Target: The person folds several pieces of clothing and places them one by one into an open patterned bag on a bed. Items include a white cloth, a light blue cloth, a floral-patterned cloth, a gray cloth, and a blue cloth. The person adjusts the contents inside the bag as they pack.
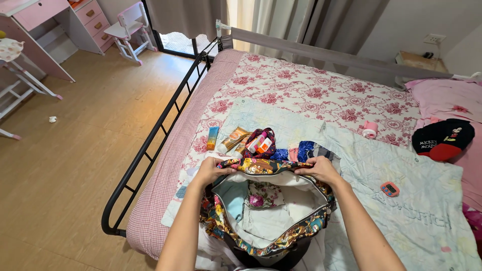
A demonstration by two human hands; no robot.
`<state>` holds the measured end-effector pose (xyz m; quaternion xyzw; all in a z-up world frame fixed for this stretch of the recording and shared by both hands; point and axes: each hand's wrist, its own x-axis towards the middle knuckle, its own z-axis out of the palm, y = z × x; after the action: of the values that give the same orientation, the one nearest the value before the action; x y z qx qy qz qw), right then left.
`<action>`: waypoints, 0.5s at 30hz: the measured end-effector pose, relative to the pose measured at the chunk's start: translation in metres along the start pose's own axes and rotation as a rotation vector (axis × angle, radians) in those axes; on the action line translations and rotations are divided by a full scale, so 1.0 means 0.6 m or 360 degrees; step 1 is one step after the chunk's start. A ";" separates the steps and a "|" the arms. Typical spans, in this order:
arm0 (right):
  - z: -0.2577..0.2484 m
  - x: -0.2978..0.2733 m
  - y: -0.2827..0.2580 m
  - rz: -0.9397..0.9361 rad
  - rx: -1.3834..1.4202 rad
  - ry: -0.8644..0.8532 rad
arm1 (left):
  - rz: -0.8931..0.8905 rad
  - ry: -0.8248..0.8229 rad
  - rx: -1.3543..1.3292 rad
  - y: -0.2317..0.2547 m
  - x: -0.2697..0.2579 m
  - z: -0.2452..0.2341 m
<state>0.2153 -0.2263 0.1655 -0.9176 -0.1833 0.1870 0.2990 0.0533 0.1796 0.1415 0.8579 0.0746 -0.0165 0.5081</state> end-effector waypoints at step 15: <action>0.169 -0.129 -0.148 -0.1523 -0.0324 0.0369 | 0.0501 0.0943 0.0832 0.093 -0.096 0.126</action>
<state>0.0827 -0.1453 0.1625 -0.7700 -0.5664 -0.0931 0.2786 0.0082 0.0806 0.1594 0.9265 0.0788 0.2900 0.2263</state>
